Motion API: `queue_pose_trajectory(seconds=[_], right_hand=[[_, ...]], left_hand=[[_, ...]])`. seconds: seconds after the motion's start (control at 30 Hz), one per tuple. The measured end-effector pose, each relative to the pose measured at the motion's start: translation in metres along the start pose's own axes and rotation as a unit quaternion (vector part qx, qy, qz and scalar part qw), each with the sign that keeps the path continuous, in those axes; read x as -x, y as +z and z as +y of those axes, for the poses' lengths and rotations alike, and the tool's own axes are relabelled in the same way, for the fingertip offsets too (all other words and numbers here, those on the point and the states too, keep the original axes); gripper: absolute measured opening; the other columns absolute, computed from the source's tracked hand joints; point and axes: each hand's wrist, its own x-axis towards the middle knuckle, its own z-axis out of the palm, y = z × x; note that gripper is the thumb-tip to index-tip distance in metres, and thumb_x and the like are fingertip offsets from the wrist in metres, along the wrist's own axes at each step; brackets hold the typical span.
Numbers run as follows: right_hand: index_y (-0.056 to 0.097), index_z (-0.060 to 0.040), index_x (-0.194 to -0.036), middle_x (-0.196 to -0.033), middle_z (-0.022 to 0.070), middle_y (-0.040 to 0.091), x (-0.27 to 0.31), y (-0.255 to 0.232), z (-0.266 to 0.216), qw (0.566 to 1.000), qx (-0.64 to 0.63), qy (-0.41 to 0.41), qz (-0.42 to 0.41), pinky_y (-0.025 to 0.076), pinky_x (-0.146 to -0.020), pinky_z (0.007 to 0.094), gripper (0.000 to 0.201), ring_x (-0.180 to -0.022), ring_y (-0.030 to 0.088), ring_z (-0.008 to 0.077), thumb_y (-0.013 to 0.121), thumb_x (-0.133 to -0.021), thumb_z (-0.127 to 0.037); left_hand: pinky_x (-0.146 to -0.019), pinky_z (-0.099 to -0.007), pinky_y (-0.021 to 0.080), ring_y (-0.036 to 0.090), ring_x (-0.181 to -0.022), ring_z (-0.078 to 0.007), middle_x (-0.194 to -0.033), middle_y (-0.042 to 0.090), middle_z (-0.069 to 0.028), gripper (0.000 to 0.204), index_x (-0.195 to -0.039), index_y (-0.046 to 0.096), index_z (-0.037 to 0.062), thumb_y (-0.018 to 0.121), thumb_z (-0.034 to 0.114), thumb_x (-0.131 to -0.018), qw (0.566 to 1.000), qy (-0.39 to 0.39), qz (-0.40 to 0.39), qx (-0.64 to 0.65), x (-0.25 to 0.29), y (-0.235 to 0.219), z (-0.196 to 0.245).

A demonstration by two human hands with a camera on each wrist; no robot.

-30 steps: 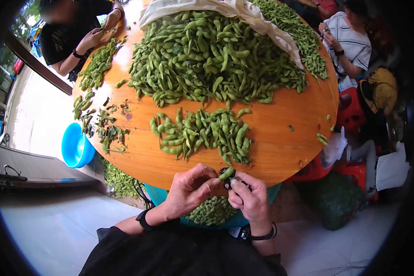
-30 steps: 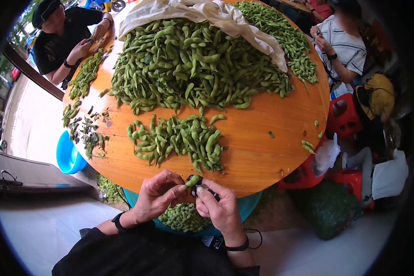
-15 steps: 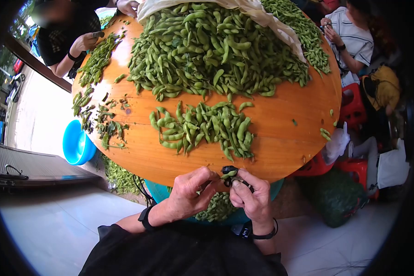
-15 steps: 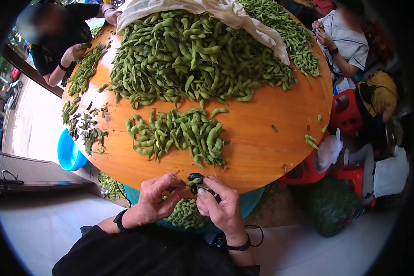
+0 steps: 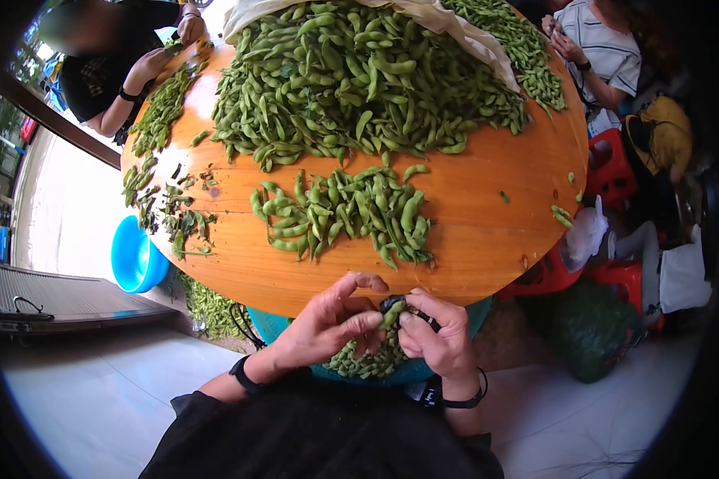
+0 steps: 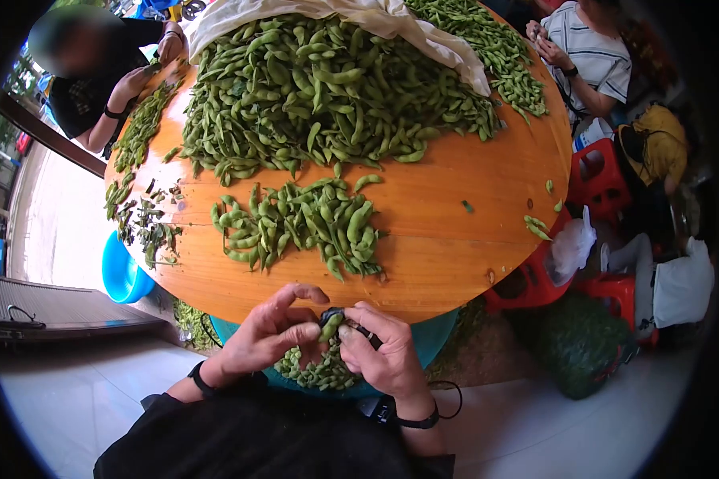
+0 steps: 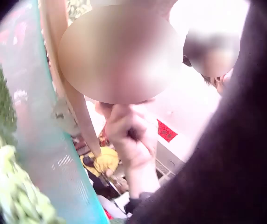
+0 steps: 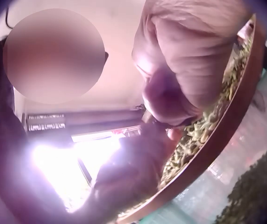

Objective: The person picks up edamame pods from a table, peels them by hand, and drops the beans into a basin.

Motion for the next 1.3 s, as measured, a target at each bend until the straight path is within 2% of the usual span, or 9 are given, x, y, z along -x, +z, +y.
queue_pose_trajectory(seconds=[0.07, 0.17, 0.4, 0.57, 0.73, 0.93, 1.07, 1.13, 1.3], right_hand=[[0.063, 0.0060, -0.106, -0.078, 0.0058, 0.056, -0.001, 0.003, -0.002, 0.991, 0.126, -0.011, 0.050, 0.041, -0.049, 0.0284, 0.016, -0.057, 0.054, 0.0139, 0.058, -0.092, 0.003], [0.064, 0.0049, -0.096, -0.080, 0.0149, 0.057, -0.001, 0.011, -0.003, 0.904, 0.408, -0.118, 0.054, 0.047, -0.060, 0.0342, 0.016, -0.068, 0.060, 0.0300, 0.063, -0.080, 0.004], [0.064, 0.0059, -0.096, -0.077, 0.0125, 0.057, 0.003, 0.002, -0.007, 0.896, 0.416, -0.154, 0.000, 0.047, -0.057, 0.0324, 0.014, -0.063, 0.061, 0.0249, 0.062, -0.082, 0.004], [0.060, 0.0108, -0.093, -0.075, 0.0060, 0.052, 0.006, -0.007, -0.005, 0.987, 0.121, -0.011, -0.108, 0.040, -0.046, 0.0248, 0.008, -0.053, 0.054, 0.0102, 0.058, -0.088, 0.005], [0.062, 0.0087, -0.096, -0.075, 0.0087, 0.056, 0.008, -0.009, -0.008, 0.988, 0.143, 0.008, -0.051, 0.044, -0.050, 0.0270, 0.011, -0.056, 0.058, 0.0157, 0.061, -0.086, 0.002], [0.064, 0.0068, -0.097, -0.079, 0.0161, 0.057, 0.008, 0.002, -0.009, 0.905, 0.400, -0.144, 0.012, 0.048, -0.060, 0.0361, 0.016, -0.068, 0.061, 0.0321, 0.064, -0.081, 0.003], [0.064, 0.0058, -0.098, -0.081, 0.0157, 0.057, 0.006, 0.005, -0.005, 0.871, 0.455, -0.178, 0.056, 0.049, -0.060, 0.0369, 0.019, -0.067, 0.061, 0.0325, 0.063, -0.080, 0.005], [0.064, 0.0054, -0.099, -0.082, 0.0157, 0.057, 0.004, 0.008, -0.003, 0.860, 0.467, -0.192, 0.070, 0.050, -0.060, 0.0370, 0.019, -0.067, 0.061, 0.0323, 0.063, -0.080, 0.005], [0.061, 0.0055, -0.102, -0.086, 0.0178, 0.053, 0.005, 0.027, 0.016, 0.785, 0.542, -0.231, 0.190, 0.048, -0.060, 0.0395, 0.022, -0.068, 0.058, 0.0342, 0.062, -0.080, 0.006]], left_hand=[[-0.056, -0.0267, 0.050, 0.065, -0.071, -0.0192, -0.088, 0.066, -0.0114, 0.036, -0.121, 0.053, 0.0021, 0.069, 0.004, -0.089, 0.873, 0.213, 0.128, -0.419, -0.001, 0.012, 0.004], [-0.060, -0.0316, 0.047, 0.061, -0.074, -0.0236, -0.087, 0.060, -0.0107, 0.021, -0.102, 0.063, 0.0018, 0.073, 0.004, -0.084, 0.821, 0.290, 0.149, -0.469, -0.003, 0.021, 0.022], [-0.071, -0.0300, 0.045, 0.055, -0.079, -0.0174, -0.086, 0.055, -0.0055, 0.009, -0.089, 0.062, 0.0003, 0.068, 0.007, -0.090, 0.941, 0.165, -0.005, -0.294, -0.012, -0.002, 0.007], [-0.069, -0.0221, 0.038, 0.046, -0.081, -0.0052, -0.092, 0.049, 0.0048, 0.013, -0.092, 0.061, 0.0061, 0.060, 0.017, -0.099, 0.990, 0.022, -0.128, 0.050, -0.012, -0.010, -0.009], [-0.063, -0.0226, 0.041, 0.049, -0.078, -0.0049, -0.093, 0.051, 0.0035, 0.014, -0.096, 0.060, 0.0055, 0.066, 0.019, -0.096, 0.999, 0.040, -0.027, 0.018, -0.008, 0.010, -0.008], [-0.057, -0.0257, 0.048, 0.061, -0.064, -0.0094, -0.069, 0.060, -0.0025, 0.021, -0.100, 0.063, -0.0002, 0.074, 0.015, -0.089, 0.882, 0.166, 0.063, -0.437, -0.004, 0.012, -0.001], [-0.056, -0.0262, 0.048, 0.061, -0.061, -0.0096, -0.067, 0.061, -0.0029, 0.019, -0.110, 0.065, -0.0002, 0.066, 0.010, -0.094, 0.874, 0.202, 0.065, -0.437, -0.004, 0.011, 0.002], [-0.058, -0.0268, 0.049, 0.061, -0.064, -0.0099, -0.071, 0.063, -0.0040, 0.026, -0.122, 0.062, -0.0015, 0.056, 0.008, -0.099, 0.931, 0.047, 0.054, -0.358, -0.001, 0.014, 0.010], [-0.063, -0.0271, 0.051, 0.060, -0.070, -0.0106, -0.078, 0.064, -0.0055, 0.031, -0.129, 0.058, -0.0035, 0.047, 0.009, -0.103, 0.991, 0.008, 0.085, -0.108, -0.007, 0.016, -0.013]])
